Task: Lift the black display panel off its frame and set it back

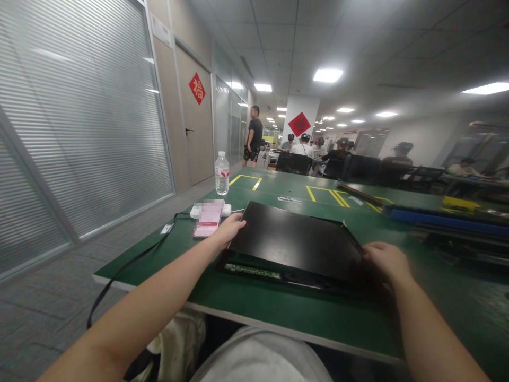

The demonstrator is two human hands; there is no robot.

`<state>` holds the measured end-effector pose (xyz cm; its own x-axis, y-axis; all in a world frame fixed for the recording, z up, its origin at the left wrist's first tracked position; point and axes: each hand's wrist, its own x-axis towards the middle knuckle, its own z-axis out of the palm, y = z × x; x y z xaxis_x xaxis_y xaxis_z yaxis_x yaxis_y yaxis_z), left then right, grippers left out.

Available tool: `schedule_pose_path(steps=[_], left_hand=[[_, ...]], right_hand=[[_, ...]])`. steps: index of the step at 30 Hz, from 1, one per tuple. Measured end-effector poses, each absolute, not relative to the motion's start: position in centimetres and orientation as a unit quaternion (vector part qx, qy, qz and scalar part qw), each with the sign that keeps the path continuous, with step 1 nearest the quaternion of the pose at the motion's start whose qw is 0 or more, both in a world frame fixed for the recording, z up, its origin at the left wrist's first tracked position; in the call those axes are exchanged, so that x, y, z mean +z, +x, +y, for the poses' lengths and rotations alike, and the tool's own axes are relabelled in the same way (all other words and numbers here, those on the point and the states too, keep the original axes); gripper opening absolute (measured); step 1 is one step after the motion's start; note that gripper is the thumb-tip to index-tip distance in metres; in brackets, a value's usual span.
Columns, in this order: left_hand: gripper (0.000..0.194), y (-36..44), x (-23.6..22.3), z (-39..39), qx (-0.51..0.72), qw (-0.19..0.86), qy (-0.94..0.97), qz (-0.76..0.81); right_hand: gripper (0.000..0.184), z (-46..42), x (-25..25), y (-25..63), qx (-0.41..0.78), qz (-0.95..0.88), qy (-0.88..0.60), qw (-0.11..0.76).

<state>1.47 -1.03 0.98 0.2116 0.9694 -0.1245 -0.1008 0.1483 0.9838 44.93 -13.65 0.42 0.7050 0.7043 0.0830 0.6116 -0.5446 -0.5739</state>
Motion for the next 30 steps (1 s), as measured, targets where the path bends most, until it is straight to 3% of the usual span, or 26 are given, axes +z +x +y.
schedule_pose_path(steps=[10, 17, 30], left_hand=[[0.037, 0.7, 0.4, -0.1, 0.445, 0.535, 0.594, 0.404], [0.024, -0.1, -0.5, 1.0, 0.372, 0.263, 0.725, 0.516], [0.020, 0.1, -0.8, 0.7, 0.284, 0.194, 0.758, 0.554]], right_hand=[[0.028, -13.8, 0.4, 45.0, 0.068, -0.388, -0.875, 0.283], [0.028, -13.7, 0.3, 45.0, 0.083, -0.380, -0.875, 0.289], [0.029, -13.8, 0.4, 44.9, 0.094, -0.365, -0.872, 0.314]])
